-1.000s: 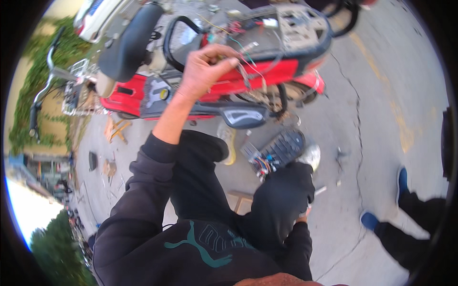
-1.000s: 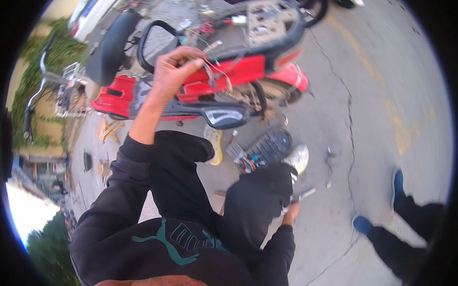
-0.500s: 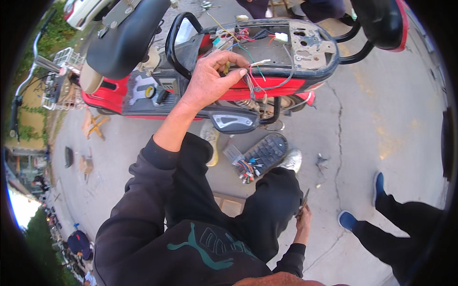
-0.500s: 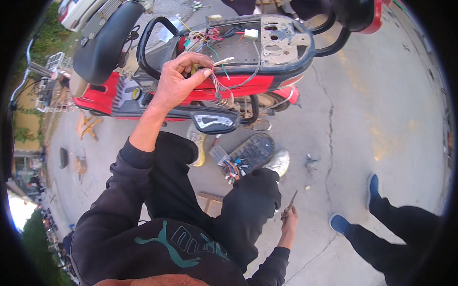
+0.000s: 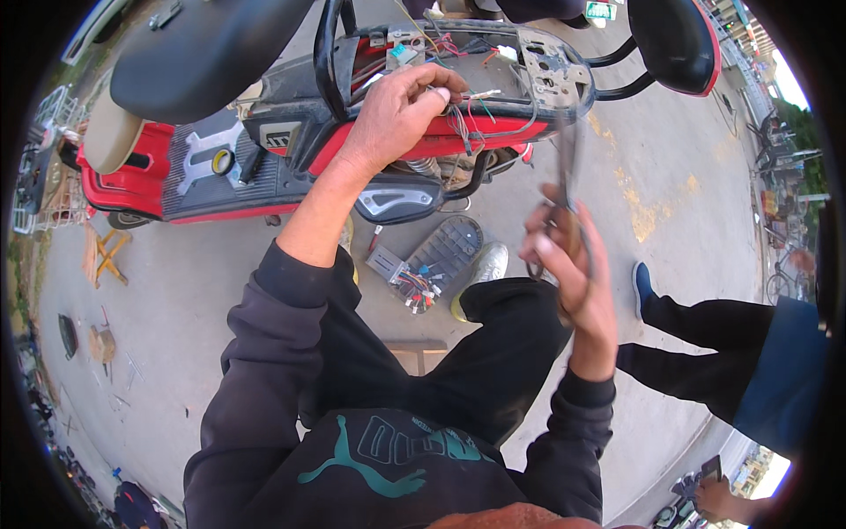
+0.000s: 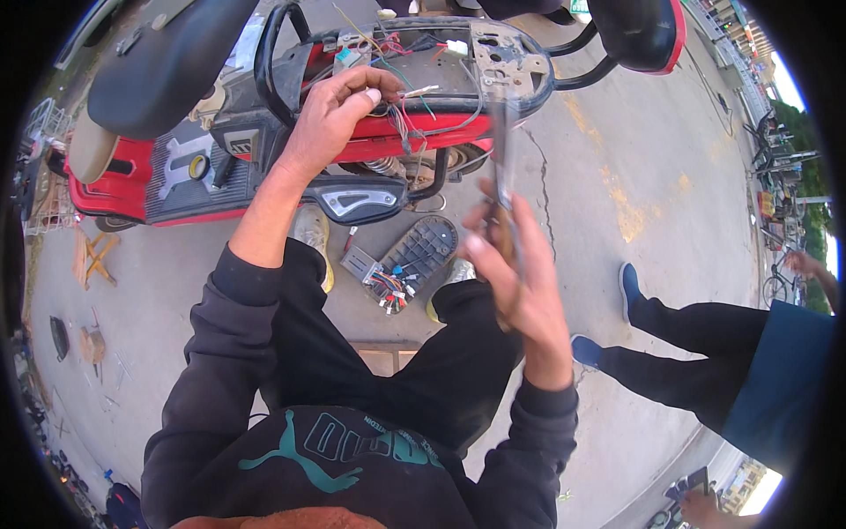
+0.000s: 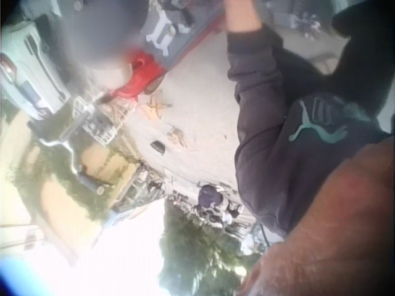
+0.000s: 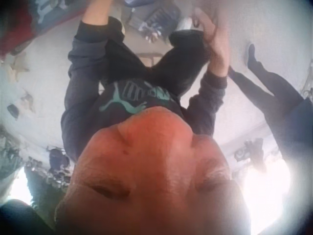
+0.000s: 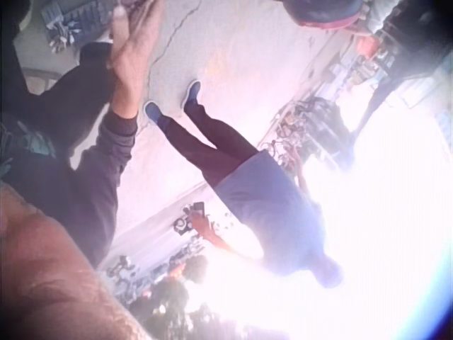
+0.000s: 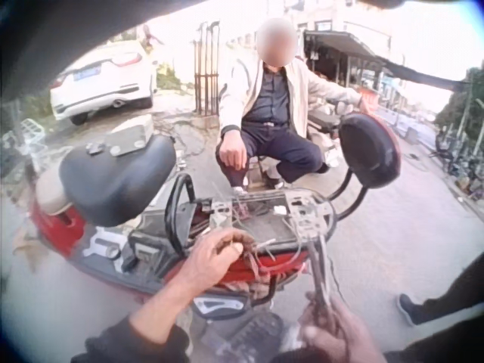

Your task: The person repairs the wiring of a red electric scooter. They strip wire ends, twist them together, and wrap the connections with electrical tape. The person uses pliers and electrical tape to complete the repair.

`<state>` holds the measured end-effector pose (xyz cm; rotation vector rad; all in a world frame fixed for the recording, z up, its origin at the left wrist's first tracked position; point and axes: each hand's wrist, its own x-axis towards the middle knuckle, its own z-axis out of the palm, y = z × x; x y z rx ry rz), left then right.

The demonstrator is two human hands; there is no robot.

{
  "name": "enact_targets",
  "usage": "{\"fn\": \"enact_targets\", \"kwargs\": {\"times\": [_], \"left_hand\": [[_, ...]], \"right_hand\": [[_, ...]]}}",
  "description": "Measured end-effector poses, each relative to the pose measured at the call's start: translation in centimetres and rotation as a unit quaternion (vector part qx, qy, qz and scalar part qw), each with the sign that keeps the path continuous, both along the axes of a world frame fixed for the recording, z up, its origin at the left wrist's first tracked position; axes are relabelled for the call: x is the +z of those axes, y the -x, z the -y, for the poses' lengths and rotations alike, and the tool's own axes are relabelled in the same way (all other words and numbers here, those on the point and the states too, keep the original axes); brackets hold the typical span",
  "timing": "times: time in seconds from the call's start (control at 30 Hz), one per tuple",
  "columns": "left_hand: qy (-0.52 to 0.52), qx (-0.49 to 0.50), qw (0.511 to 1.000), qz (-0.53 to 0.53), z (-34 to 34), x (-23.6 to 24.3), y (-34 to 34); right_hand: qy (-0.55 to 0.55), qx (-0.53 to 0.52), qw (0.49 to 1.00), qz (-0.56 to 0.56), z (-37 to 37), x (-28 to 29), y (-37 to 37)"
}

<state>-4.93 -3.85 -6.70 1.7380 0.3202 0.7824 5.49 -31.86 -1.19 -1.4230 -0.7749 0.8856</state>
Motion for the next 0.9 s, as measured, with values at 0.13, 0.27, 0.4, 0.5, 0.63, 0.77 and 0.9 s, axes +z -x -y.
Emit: {"fn": "enact_targets", "kwargs": {"times": [0.13,0.27,0.4,0.5,0.63,0.77,0.9], "left_hand": [[-0.149,0.063,0.987,-0.015,1.9,1.2,-0.2],[-0.188,0.103,0.975,-0.055,1.6,1.4,-0.1],[-0.105,0.086,0.988,-0.072,1.3,1.7,0.1],[-0.076,0.088,0.991,-0.065,1.4,1.5,0.0],[-0.072,0.106,0.989,-0.072,1.6,1.7,-0.2],[-0.076,0.118,0.987,-0.081,1.9,1.9,-0.3],[-0.115,0.109,0.986,-0.060,1.8,1.6,-0.2]], "right_hand": [[0.043,-0.038,0.998,0.013,-4.6,-1.6,0.9],[0.020,-0.063,0.997,0.046,-6.6,-2.1,1.7],[0.009,-0.035,0.999,0.032,-6.4,-3.2,1.8],[-0.007,-0.009,1.000,0.012,-5.5,-4.3,2.1],[0.056,0.009,0.998,0.038,-5.2,-4.1,2.1],[0.064,0.019,0.995,0.078,-5.7,-4.0,1.9],[0.058,0.019,0.995,0.082,-6.6,-4.2,2.4]]}}
